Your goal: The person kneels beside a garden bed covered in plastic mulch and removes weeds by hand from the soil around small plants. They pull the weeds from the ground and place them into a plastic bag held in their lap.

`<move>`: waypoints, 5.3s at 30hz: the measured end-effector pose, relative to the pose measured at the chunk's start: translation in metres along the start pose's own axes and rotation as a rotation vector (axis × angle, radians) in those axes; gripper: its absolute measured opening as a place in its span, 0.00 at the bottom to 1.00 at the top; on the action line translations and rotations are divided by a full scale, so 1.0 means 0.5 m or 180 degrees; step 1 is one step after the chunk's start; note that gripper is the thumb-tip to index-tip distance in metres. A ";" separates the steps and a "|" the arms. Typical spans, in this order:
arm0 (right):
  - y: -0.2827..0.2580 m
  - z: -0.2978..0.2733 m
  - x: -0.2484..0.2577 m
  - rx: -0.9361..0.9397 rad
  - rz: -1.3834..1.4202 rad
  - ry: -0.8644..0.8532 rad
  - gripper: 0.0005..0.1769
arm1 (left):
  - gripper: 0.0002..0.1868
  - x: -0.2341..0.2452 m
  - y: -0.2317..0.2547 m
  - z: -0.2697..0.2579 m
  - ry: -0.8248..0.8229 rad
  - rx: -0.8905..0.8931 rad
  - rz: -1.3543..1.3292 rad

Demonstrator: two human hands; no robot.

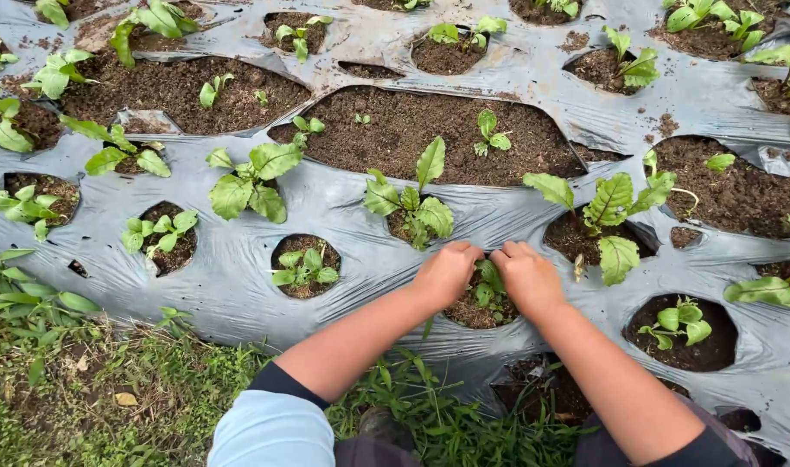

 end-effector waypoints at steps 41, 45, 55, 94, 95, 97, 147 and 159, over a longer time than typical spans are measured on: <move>-0.055 -0.046 0.193 -0.0504 0.1013 -0.2188 0.02 | 0.03 -0.098 -0.030 -0.075 -0.0953 -0.0033 0.0351; -0.061 -0.054 0.162 -0.0186 0.0997 -0.2338 0.06 | 0.10 -0.083 0.001 -0.076 -0.1448 -0.0295 0.0637; -0.038 -0.050 0.140 -0.0207 0.1082 -0.1442 0.03 | 0.20 -0.065 0.044 -0.085 -0.1536 -0.0544 0.0471; -0.117 -0.078 0.297 -0.0386 0.1800 -0.2504 0.05 | 0.09 0.002 0.108 -0.135 -0.3463 -0.0500 -0.0768; -0.106 -0.110 0.272 -0.0233 0.1881 -0.3059 0.08 | 0.10 -0.019 0.111 -0.146 -0.3607 -0.0731 -0.0864; -0.091 -0.132 0.246 -0.0078 0.1960 -0.3621 0.12 | 0.11 -0.002 0.129 -0.138 -0.3756 -0.0964 -0.0965; -0.045 -0.017 -0.025 -0.0824 0.0240 -0.1805 0.08 | 0.20 -0.361 -0.109 -0.070 -0.0684 0.1333 0.1002; -0.108 -0.079 0.095 -0.0613 0.0999 -0.2097 0.27 | 0.15 -0.118 0.091 -0.135 -0.3027 -0.0382 0.1129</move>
Point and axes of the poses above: each hand's wrist, its own z-axis towards the middle knuckle, its own x-axis out of the back of the hand, y = z × x, the point moved 4 cm from there along z, towards the middle knuckle, and after that the axes turned 1 degree about z, right-handed, at the moved point
